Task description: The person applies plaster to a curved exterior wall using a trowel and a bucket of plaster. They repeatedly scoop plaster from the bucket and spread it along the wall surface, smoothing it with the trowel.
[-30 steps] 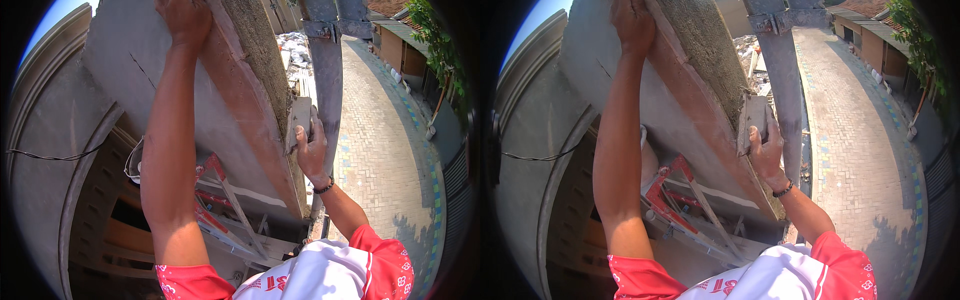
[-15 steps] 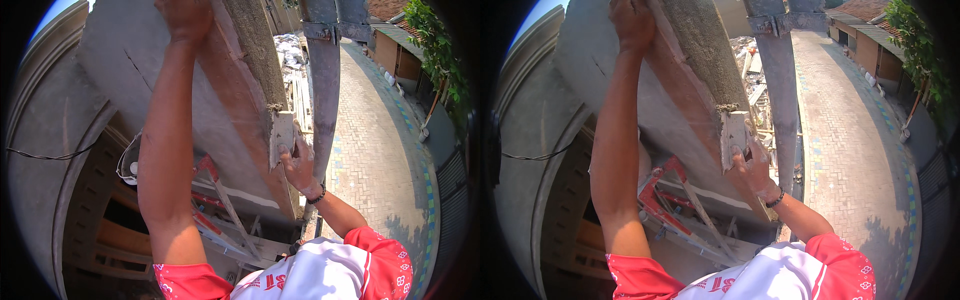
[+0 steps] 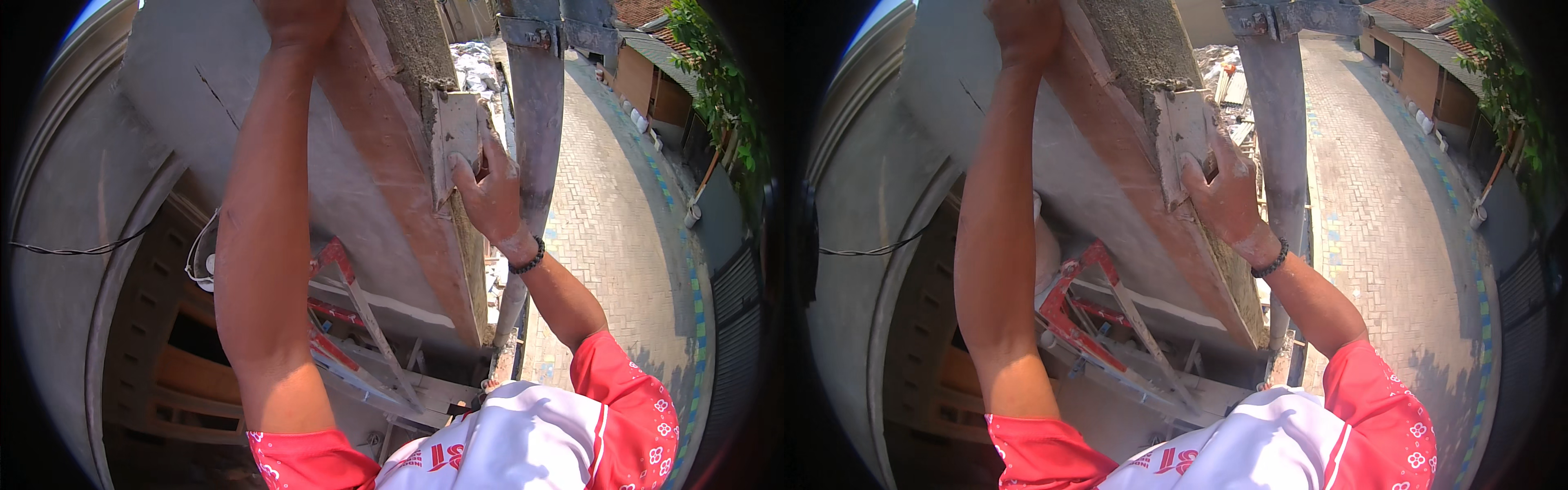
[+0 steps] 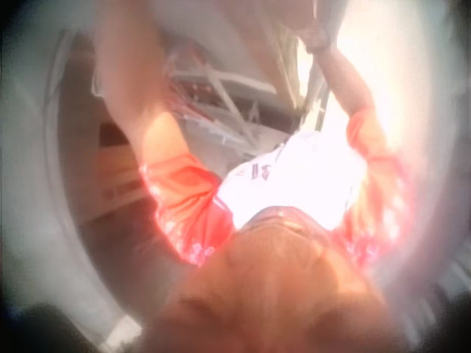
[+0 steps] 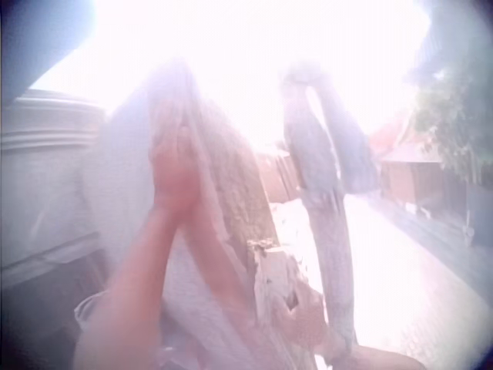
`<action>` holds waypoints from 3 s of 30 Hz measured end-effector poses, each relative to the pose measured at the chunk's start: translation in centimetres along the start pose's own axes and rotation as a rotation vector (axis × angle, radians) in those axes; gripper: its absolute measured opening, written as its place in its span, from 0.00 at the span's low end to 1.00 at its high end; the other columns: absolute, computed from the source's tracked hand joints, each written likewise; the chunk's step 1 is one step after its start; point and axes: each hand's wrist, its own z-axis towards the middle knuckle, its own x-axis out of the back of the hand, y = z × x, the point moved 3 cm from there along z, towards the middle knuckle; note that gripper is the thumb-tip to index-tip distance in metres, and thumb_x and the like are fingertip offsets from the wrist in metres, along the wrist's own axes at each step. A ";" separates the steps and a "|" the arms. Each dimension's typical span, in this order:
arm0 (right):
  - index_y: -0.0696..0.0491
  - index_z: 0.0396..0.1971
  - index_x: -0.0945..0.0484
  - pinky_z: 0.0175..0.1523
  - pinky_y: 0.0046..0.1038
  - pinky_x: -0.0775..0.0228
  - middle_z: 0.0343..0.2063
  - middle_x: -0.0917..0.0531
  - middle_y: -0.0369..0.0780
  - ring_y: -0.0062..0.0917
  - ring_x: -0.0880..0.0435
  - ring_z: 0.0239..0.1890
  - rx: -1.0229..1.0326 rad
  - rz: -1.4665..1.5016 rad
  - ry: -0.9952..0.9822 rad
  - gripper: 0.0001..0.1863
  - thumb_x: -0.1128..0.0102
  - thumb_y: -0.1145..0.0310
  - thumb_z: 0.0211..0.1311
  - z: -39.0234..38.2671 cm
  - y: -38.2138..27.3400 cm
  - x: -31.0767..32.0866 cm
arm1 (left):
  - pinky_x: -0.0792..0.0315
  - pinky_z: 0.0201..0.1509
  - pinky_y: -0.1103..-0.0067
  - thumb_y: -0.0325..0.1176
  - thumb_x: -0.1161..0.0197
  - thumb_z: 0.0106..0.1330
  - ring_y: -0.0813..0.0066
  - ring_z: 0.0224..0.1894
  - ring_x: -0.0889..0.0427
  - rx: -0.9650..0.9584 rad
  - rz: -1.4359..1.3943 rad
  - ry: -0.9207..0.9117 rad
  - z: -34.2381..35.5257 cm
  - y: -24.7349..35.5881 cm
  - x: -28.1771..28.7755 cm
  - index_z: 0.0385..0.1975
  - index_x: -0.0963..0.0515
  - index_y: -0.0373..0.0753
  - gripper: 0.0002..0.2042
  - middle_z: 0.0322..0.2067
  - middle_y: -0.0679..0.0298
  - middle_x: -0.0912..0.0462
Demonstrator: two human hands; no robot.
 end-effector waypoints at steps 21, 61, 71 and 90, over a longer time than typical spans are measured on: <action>0.60 0.65 0.41 0.55 0.38 0.32 0.48 0.23 0.57 0.48 0.22 0.49 -0.457 0.149 0.066 0.32 0.45 0.70 0.62 -15.1 8.6 0.6 | 0.47 0.71 0.63 0.35 0.58 0.75 0.53 0.69 0.42 -0.109 -0.012 -0.084 1.1 -0.1 0.8 0.62 0.35 0.32 0.21 0.64 0.47 0.36; 0.61 0.57 0.31 0.55 0.42 0.33 0.48 0.23 0.57 0.52 0.24 0.50 -0.458 0.080 0.039 0.25 0.43 0.64 0.62 -20.0 13.9 1.9 | 0.58 0.76 0.64 0.53 0.40 0.65 0.53 0.74 0.60 0.492 -0.095 -0.257 -11.5 11.5 7.5 0.70 0.60 0.30 0.47 0.70 0.44 0.58; 0.61 0.54 0.30 0.48 0.40 0.29 0.43 0.23 0.53 0.48 0.22 0.44 -0.475 0.269 -0.113 0.22 0.41 0.70 0.60 -19.6 11.6 0.3 | 0.64 0.69 0.43 0.47 0.30 0.57 0.33 0.72 0.74 0.337 -0.072 -0.965 -35.7 16.1 10.3 0.73 0.64 0.48 0.52 0.70 0.39 0.76; 0.68 0.50 0.28 0.55 0.44 0.32 0.46 0.23 0.60 0.53 0.23 0.47 -0.358 -0.167 0.086 0.23 0.42 0.65 0.63 -18.1 15.4 -3.4 | 0.51 0.63 0.39 0.44 0.30 0.57 0.18 0.66 0.60 0.317 -0.011 -0.974 -36.2 16.0 9.9 0.67 0.49 0.40 0.43 0.66 0.28 0.61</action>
